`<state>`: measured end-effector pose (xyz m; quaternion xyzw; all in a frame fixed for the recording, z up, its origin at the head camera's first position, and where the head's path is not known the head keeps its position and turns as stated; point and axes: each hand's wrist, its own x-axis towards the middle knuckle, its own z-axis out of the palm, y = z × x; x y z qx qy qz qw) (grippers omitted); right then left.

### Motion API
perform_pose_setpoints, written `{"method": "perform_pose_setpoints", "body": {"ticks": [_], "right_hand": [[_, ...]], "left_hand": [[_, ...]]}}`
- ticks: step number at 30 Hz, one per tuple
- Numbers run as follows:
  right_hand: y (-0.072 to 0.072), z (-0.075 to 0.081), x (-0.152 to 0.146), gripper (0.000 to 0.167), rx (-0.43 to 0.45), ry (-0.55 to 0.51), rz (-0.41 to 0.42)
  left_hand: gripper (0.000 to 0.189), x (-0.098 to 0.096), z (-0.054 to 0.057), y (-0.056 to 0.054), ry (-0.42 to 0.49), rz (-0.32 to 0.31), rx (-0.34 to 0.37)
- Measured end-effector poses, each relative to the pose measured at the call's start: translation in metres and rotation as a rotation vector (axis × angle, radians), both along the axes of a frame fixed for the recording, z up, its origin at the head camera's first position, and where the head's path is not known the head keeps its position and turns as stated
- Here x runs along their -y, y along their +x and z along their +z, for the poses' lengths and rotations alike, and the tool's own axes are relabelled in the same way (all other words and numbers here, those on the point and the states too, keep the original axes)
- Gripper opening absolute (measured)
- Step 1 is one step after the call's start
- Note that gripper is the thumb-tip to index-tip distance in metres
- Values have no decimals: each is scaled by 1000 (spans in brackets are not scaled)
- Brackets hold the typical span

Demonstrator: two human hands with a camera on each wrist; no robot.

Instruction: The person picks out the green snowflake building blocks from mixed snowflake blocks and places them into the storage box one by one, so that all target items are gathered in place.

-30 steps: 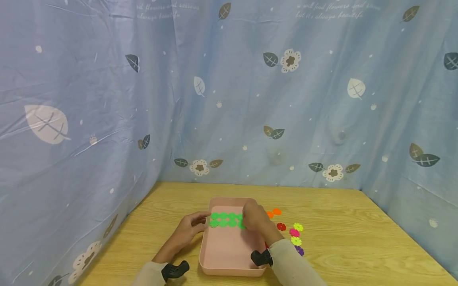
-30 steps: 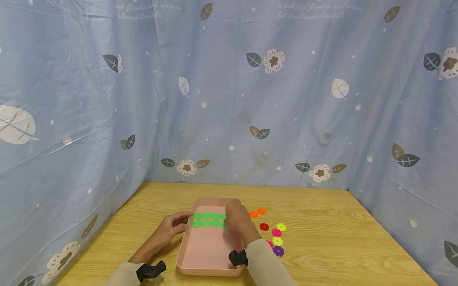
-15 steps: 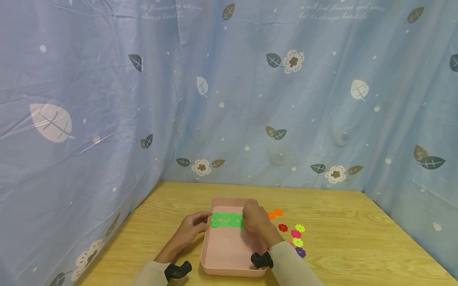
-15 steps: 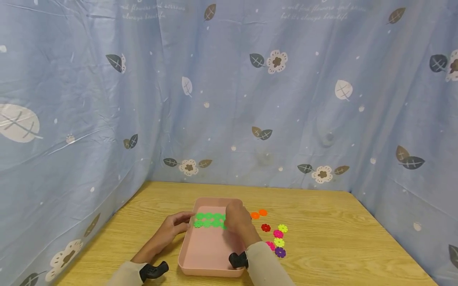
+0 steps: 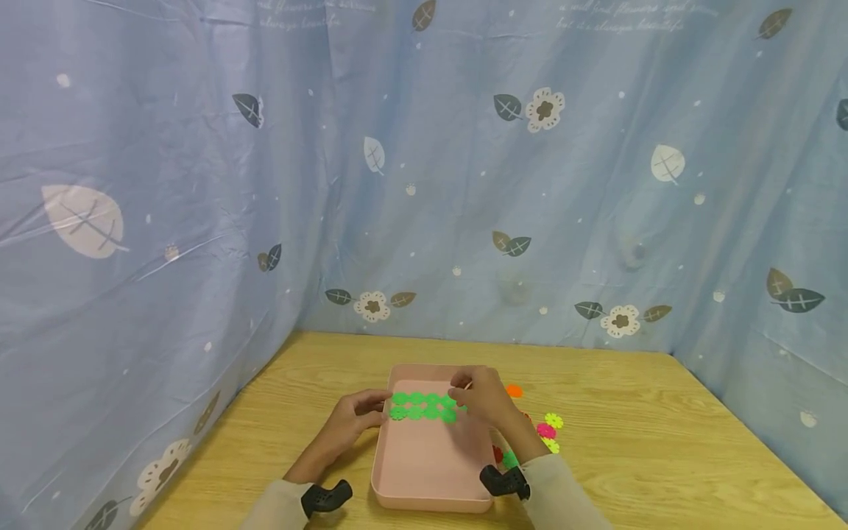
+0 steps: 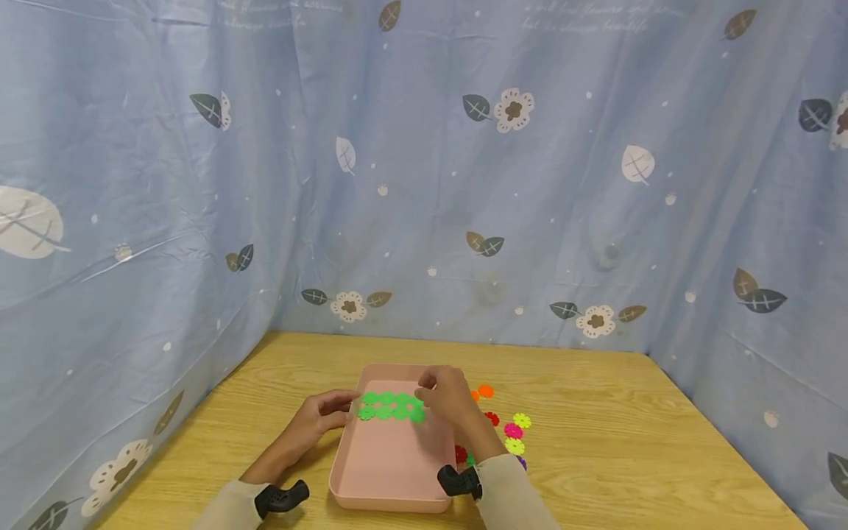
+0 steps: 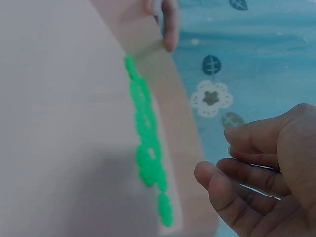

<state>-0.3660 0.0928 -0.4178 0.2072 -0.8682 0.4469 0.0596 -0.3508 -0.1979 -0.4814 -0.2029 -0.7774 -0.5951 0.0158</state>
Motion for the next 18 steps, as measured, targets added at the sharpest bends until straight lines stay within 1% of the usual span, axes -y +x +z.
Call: {"method": "perform_pose_setpoints", "body": {"ticks": [5, 9, 13, 18], "right_hand": [[5, 11, -11, 15, -8, -50, -2], [9, 17, -19, 12, -3, -85, -41], [13, 18, -29, 11, 1, -128, -103], [17, 14, -42, 11, -1, -139, -135]], "left_hand": [[45, 0, -1, 0, -3, -2, 1], [45, 0, -1, -1, 2, -9, 13], [46, 0, 0, -1, 19, -19, 22], [46, -1, 0, -1, 35, -22, 37]]}}
